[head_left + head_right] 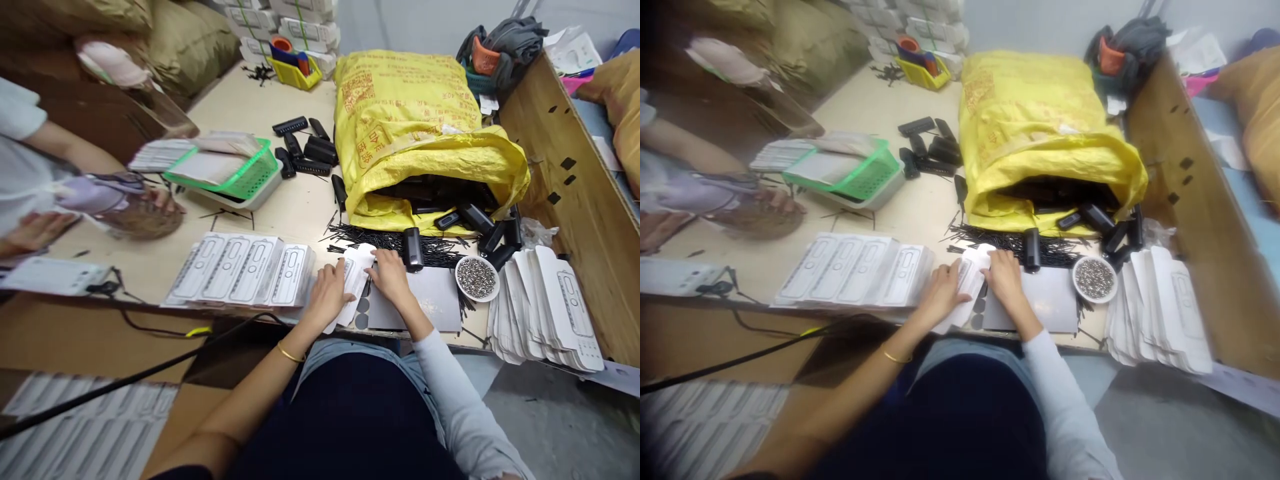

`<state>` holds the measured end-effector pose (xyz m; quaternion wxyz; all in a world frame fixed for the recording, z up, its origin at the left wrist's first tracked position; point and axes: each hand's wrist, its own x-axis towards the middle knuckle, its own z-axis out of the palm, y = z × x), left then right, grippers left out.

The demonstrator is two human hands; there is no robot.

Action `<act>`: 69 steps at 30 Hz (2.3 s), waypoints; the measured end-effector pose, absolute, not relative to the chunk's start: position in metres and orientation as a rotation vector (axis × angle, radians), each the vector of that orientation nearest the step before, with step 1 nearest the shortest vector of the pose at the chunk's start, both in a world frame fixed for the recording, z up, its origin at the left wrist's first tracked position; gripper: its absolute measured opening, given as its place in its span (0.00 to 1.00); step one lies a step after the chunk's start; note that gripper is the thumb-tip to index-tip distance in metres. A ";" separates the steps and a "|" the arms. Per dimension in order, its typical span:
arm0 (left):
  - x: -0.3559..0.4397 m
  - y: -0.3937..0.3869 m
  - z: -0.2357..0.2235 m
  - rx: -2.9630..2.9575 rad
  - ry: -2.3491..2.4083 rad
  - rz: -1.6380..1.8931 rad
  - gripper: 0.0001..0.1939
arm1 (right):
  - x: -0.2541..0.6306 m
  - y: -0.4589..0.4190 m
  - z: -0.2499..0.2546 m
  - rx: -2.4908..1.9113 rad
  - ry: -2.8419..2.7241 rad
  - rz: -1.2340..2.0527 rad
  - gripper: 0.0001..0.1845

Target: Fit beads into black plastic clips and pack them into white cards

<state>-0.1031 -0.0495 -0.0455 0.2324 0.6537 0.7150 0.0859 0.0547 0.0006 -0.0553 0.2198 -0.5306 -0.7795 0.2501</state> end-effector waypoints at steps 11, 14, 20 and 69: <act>-0.100 -0.032 -0.019 1.203 1.309 0.884 0.36 | 0.086 0.042 -0.023 -1.211 -2.054 0.920 0.06; -0.083 -0.033 -0.018 0.767 0.698 0.720 0.35 | 0.114 0.034 -0.010 -1.039 -1.884 1.016 0.11; -0.050 -0.036 -0.027 0.581 0.580 0.754 0.36 | 0.131 0.007 -0.020 -0.946 -1.338 1.218 0.13; -0.059 -0.044 -0.022 1.698 1.537 0.897 0.36 | 0.128 0.018 -0.070 -1.731 -1.621 0.486 0.15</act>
